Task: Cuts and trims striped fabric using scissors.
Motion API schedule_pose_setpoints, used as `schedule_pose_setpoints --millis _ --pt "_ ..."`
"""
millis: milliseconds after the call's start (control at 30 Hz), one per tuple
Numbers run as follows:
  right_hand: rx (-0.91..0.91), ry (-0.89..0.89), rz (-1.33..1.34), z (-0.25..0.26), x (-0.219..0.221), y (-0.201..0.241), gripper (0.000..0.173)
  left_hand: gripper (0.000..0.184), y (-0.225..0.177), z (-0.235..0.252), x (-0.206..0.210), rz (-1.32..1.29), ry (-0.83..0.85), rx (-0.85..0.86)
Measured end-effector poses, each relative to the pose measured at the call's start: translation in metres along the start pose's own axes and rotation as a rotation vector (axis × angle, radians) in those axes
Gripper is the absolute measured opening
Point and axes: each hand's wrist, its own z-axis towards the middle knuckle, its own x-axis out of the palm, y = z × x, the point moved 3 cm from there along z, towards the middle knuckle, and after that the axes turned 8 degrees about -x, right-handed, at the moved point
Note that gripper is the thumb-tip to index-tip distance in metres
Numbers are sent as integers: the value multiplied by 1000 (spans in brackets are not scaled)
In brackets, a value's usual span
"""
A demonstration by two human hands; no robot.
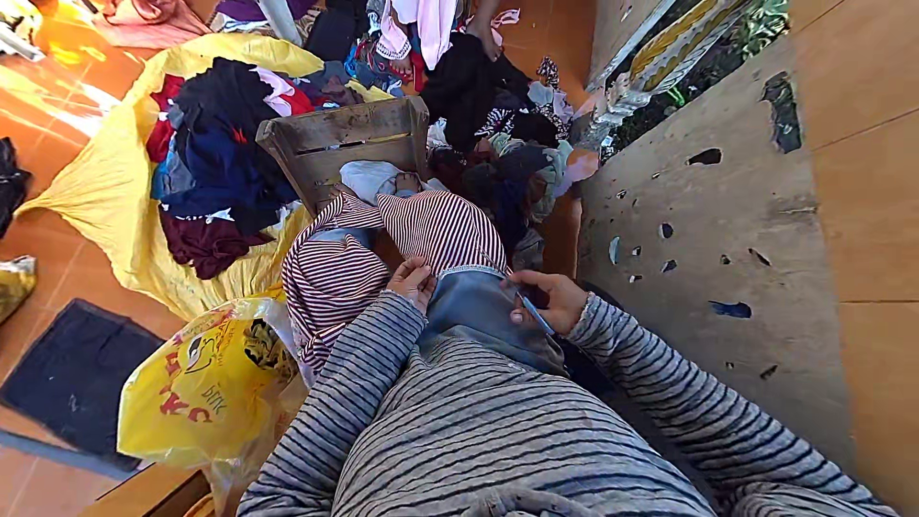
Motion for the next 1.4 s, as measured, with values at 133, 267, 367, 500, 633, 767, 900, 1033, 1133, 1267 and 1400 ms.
schedule_pose_setpoints --millis 133,267,367,500,633,767,900,1033,1133,1267,1400 --pt "227 402 362 -4 13 -1 54 29 -5 -5 -2 108 63 10" --pt "337 507 464 4 23 4 53 36 -8 -11 -3 213 121 37" --pt "318 473 472 19 31 13 56 32 -6 -16 -3 207 157 48" --pt "302 467 433 36 35 22 52 39 -4 -10 -11 173 162 27" --pt "353 470 385 48 36 26 51 58 -2 -6 -14 131 163 -45" --pt "389 481 312 55 34 36 51 67 -5 -7 -15 128 218 -91" --pt "384 473 281 54 27 38 42 64 -7 -6 -19 96 275 -102" --pt "389 500 243 53 23 42 37 75 -5 -3 -22 165 363 32" --pt "376 486 236 56 28 47 49 79 -12 -9 -22 273 380 218" --pt "325 452 289 59 33 44 69 82 -16 -12 -22 262 418 265" --pt "274 428 344 54 30 39 62 84 -14 -9 -23 183 398 246"
